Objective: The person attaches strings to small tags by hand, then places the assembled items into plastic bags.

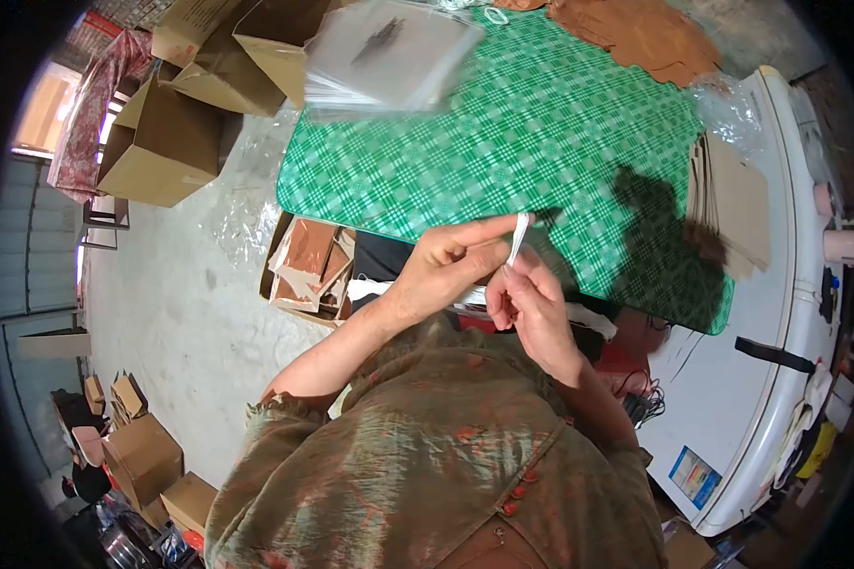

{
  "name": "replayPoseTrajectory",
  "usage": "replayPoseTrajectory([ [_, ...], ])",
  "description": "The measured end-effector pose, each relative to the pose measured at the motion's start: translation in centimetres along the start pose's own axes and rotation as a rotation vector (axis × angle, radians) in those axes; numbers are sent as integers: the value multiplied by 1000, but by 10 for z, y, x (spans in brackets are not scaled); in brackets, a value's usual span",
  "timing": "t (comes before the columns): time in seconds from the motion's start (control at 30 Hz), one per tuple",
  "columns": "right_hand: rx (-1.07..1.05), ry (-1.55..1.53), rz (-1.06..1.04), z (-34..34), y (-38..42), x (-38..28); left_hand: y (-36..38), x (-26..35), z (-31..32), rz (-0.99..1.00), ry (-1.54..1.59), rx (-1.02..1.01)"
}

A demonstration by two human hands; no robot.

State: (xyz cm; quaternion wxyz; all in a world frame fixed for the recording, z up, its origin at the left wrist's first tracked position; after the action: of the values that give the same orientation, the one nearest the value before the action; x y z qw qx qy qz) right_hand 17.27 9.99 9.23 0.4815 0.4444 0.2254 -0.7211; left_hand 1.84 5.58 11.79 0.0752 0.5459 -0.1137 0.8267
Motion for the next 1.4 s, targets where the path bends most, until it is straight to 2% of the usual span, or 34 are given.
replayPoseTrajectory([
  [0.07, 37, 3, 38, 5, 1, 2, 0, 0, -2, -13, -107, 46],
  [0.17, 45, 31, 60, 8, 4, -3, 2, 1, -5, -8, -459, 81],
  [0.27, 42, 443, 24, 5, 11, -15, 3, 8, -3, 22, -720, 71],
  [0.3, 124, 500, -32, 7, 12, -19, 5, 10, -3, 12, -814, 38],
  [0.33, 157, 730, -152, 6, 11, -25, 6, 12, -2, 1, -906, 2],
  [0.37, 188, 960, -275, 4, 8, -32, 4, 13, 2, 15, -922, -10],
  [0.4, 216, 1190, -401, 4, 6, -38, 3, 11, 3, -36, -811, -15],
  [0.43, 243, 1207, -416, 5, 5, -41, 3, 9, 3, -87, -701, -18],
  [0.47, 264, 1173, -405, 5, 5, -41, 2, 6, 3, -136, -591, -20],
  [0.53, 304, 1103, -381, 6, 5, -40, 0, -2, 5, -91, -243, -2],
  [0.6, 332, 777, -329, 1, 2, -32, -3, -6, 8, -123, 156, 10],
  [0.67, 343, 332, -257, 3, -1, -27, -6, -3, 11, -114, 299, 1],
  [0.77, 219, 97, -146, -1, 0, -28, -7, -4, 10, -147, 440, -19],
  [0.83, 204, 146, -181, -7, 2, -23, -7, -8, 5, -156, 443, -55],
  [0.93, 184, 135, -206, -13, 5, -17, -11, -4, 5, -154, 243, 39],
  [1.03, 216, 69, -234, -7, 3, -18, -12, 1, 8, -43, 140, 206],
  [1.17, 265, -3, -292, -2, 0, -17, -7, -2, 1, 30, -80, 287],
  [1.27, 277, -42, -300, 0, -2, -18, -7, 1, 5, 143, -770, 367],
  [1.37, 274, -40, -303, -4, -4, -18, -6, 11, 8, 185, -1141, 286],
  [1.4, 277, -39, -303, -5, -5, -18, -5, 10, 7, 212, -1133, 253],
])
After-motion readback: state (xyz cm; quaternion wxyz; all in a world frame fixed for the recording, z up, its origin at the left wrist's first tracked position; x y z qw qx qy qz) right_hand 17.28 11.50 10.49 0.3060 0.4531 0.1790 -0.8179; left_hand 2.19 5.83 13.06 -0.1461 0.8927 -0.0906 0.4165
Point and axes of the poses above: each hand's wrist, its own y-axis away from the middle knuckle, its own z-axis out of the palm, x = y × z, the point moved 2 cm from there along -y, towards the middle knuckle, and after that the axes turned 15 degrees about -x, right-handed, at the moved point
